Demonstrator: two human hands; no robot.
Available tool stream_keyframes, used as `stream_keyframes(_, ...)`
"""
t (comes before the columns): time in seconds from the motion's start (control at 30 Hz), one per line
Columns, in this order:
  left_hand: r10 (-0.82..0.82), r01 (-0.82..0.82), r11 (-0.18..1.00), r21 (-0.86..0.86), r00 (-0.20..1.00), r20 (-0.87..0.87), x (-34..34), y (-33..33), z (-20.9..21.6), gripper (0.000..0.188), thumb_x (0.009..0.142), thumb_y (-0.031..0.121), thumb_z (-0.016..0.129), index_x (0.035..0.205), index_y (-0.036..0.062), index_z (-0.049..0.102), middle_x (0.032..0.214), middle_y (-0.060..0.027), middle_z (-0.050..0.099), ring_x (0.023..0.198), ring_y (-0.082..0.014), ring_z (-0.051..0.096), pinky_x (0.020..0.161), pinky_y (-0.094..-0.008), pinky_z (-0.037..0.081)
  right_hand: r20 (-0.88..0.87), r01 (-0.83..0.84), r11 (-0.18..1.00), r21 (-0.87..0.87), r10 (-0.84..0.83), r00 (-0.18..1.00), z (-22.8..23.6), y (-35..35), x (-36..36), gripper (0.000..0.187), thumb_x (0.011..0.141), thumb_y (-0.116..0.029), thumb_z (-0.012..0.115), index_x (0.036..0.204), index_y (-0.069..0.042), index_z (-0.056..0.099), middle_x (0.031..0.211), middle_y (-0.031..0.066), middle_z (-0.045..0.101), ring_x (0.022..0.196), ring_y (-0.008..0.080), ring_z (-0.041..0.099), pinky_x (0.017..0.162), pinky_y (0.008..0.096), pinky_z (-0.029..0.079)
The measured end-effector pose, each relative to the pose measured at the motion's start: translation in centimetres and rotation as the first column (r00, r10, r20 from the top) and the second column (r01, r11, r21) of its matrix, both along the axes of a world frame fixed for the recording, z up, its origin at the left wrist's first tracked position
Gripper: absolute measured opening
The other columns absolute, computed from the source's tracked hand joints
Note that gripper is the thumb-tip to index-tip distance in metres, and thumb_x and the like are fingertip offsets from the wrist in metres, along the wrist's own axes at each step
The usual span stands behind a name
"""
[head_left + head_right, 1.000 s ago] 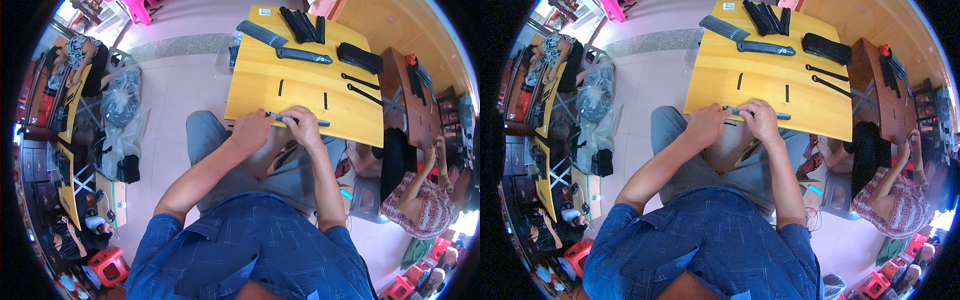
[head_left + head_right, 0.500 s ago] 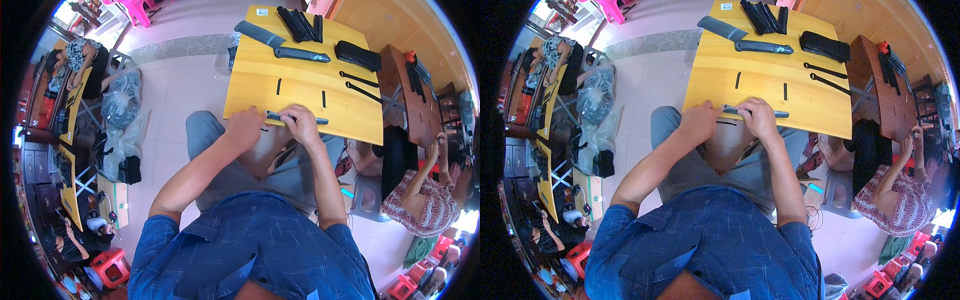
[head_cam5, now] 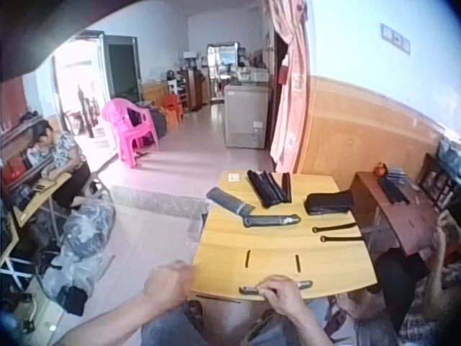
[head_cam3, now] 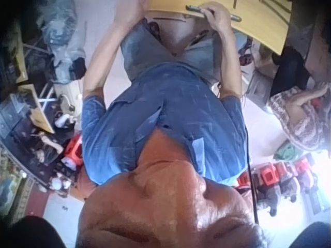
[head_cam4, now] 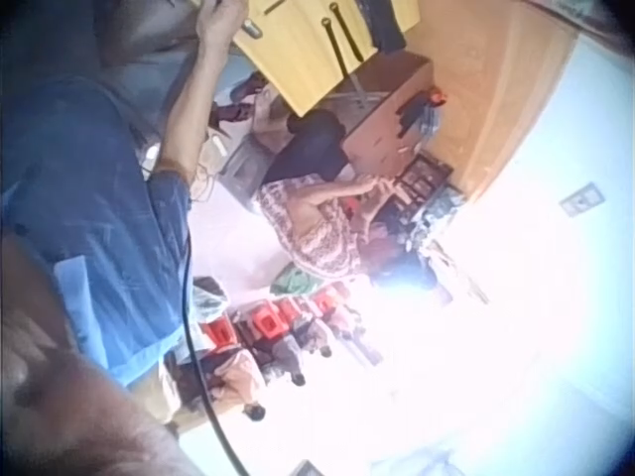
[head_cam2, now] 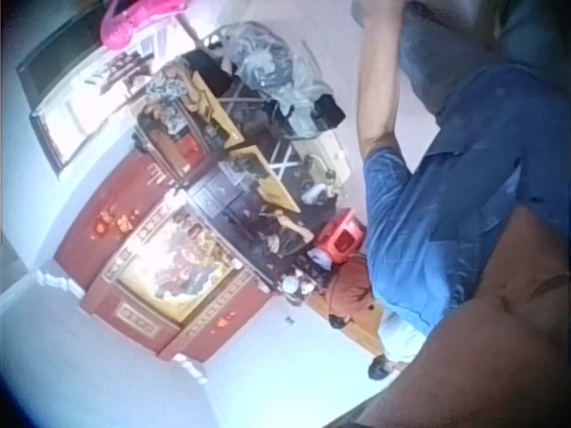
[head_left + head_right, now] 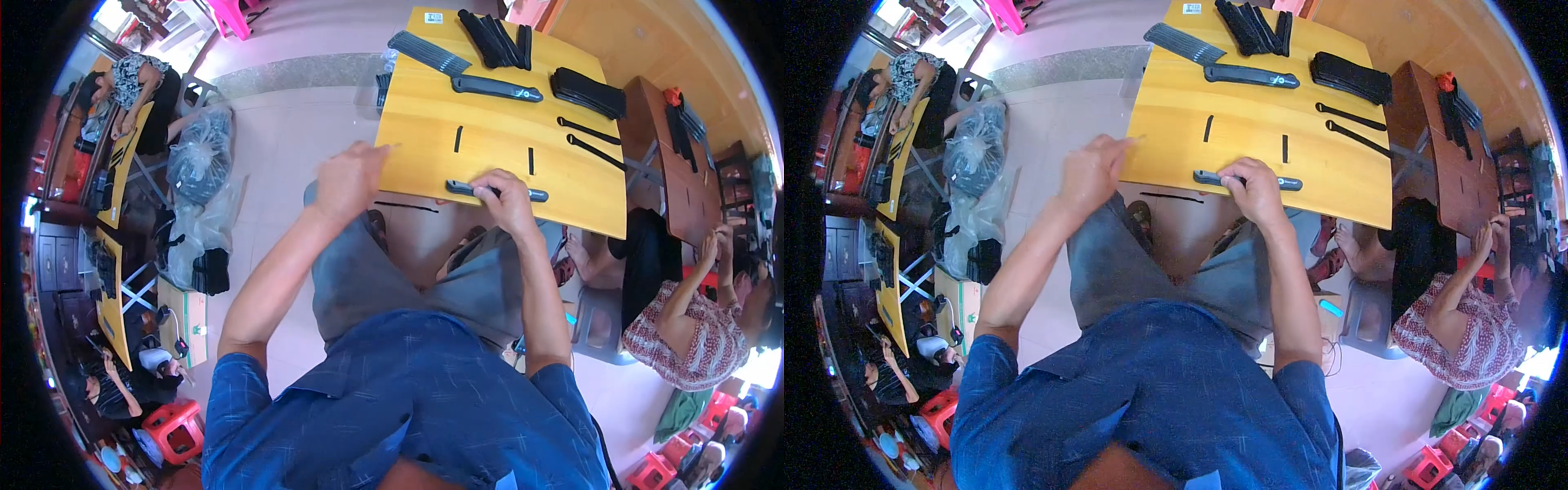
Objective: Assembling plastic buckles and adjustment sliders onto black fabric straps for soft goods.
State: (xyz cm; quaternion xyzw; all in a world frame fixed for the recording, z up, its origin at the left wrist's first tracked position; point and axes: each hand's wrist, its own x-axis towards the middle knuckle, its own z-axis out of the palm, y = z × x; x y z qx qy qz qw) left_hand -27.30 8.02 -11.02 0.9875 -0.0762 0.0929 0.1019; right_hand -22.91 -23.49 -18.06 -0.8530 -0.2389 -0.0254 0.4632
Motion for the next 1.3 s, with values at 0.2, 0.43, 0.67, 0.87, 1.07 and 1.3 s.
stream_keyframes(0.2,-0.298,0.34,0.914,-0.223,0.933,0.203,-1.8,-4.3,-3.7,0.033,0.088,0.012,0.061,0.119,0.017,0.071,0.091,-0.0055,0.065,0.08,-0.0276,0.07,0.062,-0.0425,0.056,-0.011,0.002,0.998,-0.059,-0.003,1.0,0.0,0.2,0.6,0.01,0.087,-0.006,0.073,0.096,-0.002,0.076,0.092,0.0118,0.073,0.09,0.0264,0.07,0.084,0.0356,0.054)
stream_keyframes(0.43,-0.302,0.332,0.915,-0.231,0.941,0.154,-1.7,-5.3,-5.1,0.029,0.091,0.013,0.062,0.117,0.0171,0.073,0.09,-0.0036,0.065,0.08,-0.0249,0.07,0.062,-0.041,0.055,0.014,0.004,0.996,-0.094,-0.003,1.0,1.1,0.7,0.1,0.011,0.084,-0.013,0.077,0.092,-0.007,0.077,0.087,0.011,0.071,0.088,0.0315,0.068,0.081,0.0413,0.054)
stream_keyframes(0.67,-0.326,0.363,0.905,-0.221,0.927,0.187,-1.3,-5.5,-6.2,0.026,0.091,0.016,0.065,0.115,0.0211,0.074,0.087,-0.0029,0.065,0.077,-0.0233,0.07,0.061,-0.0399,0.055,0.03,0.032,0.998,-0.06,-0.03,0.999,1.0,1.2,-0.1,0.01,0.083,-0.015,0.078,0.09,-0.008,0.077,0.086,0.0108,0.071,0.087,0.0315,0.068,0.08,0.0414,0.053)
stream_keyframes(0.87,-0.351,0.367,0.902,-0.227,0.93,0.109,-1.7,-5.3,-5.8,0.037,0.09,0.01,0.065,0.126,0.0184,0.069,0.091,-0.0038,0.065,0.082,-0.0239,0.069,0.067,-0.0379,0.056,0.072,0.036,0.996,-0.083,-0.03,0.997,1.3,1.3,-0.1,0.009,0.084,-0.014,0.077,0.089,-0.007,0.077,0.087,0.0111,0.072,0.087,0.0318,0.068,0.081,0.042,0.053)
stream_keyframes(1.07,-0.33,0.359,0.899,-0.252,0.932,0.154,-1.7,-5.2,-6.3,0.026,0.093,0.017,0.065,0.118,0.0222,0.073,0.089,-0.0018,0.065,0.079,-0.0219,0.069,0.062,-0.0399,0.055,0.061,0.032,0.996,-0.089,-0.027,0.998,1.4,1.4,-0.1,0.009,0.084,-0.014,0.077,0.089,-0.007,0.076,0.087,0.0112,0.072,0.087,0.0322,0.068,0.081,0.0422,0.053)
stream_keyframes(1.3,-0.358,0.383,0.891,-0.245,0.923,0.139,-1.4,-4.9,-6.5,0.027,0.095,0.018,0.063,0.121,0.024,0.072,0.092,-0.0028,0.066,0.08,-0.0229,0.07,0.063,-0.0403,0.055,0.048,0.034,0.997,-0.073,-0.031,0.998,1.1,1.3,-0.1,0.008,0.084,-0.013,0.077,0.089,-0.006,0.076,0.086,0.0113,0.072,0.086,0.0322,0.068,0.08,0.0418,0.053)
